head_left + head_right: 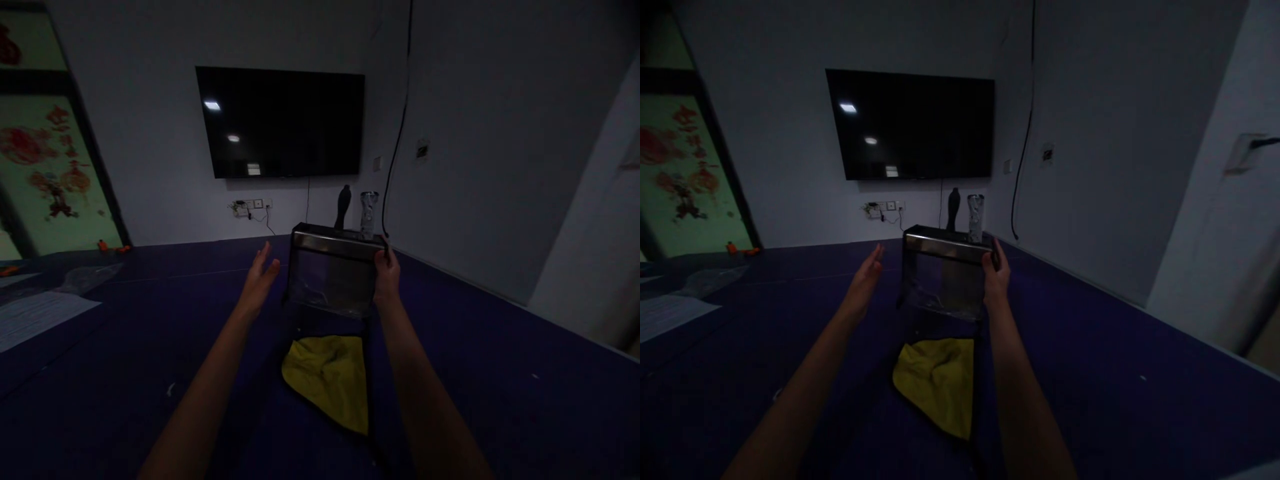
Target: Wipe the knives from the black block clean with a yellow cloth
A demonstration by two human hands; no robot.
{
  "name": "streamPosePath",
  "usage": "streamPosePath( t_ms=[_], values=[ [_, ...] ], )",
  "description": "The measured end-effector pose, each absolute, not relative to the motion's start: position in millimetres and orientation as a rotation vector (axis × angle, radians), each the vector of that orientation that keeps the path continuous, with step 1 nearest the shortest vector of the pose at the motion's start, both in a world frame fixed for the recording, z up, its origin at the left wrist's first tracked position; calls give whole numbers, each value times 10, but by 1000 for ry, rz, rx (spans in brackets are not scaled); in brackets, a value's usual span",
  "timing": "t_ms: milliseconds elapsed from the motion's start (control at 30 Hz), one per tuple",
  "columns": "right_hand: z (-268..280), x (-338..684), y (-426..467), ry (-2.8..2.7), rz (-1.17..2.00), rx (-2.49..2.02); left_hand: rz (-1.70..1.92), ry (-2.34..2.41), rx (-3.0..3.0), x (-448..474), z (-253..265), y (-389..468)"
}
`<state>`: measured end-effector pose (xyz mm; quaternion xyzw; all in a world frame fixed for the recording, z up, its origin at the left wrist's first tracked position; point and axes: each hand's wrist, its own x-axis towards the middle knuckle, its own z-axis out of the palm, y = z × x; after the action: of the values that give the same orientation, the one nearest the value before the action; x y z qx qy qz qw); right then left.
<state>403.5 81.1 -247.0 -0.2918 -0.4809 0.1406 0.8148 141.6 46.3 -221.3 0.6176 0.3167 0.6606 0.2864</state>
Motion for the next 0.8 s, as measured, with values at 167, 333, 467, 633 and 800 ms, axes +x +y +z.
streamPosePath(
  t_ms=[167,333,467,633,800],
  values=[
    [-2578,4383,803,-910,-128,-796,1885,858,1471,1303,-2035,326],
    [-2751,4649,763,-891,-559,-1083,2136,959,1353,1206,-1979,320],
    [-2878,4718,769,-855,-630,-1147,2146,914,1296,1163,-1959,320],
    [-3004,4731,826,-747,-612,-1192,2018,948,1281,1135,-1937,284],
    [-3057,4716,852,-734,-585,-1248,1978,986,1374,1157,-1931,227]
  ],
)
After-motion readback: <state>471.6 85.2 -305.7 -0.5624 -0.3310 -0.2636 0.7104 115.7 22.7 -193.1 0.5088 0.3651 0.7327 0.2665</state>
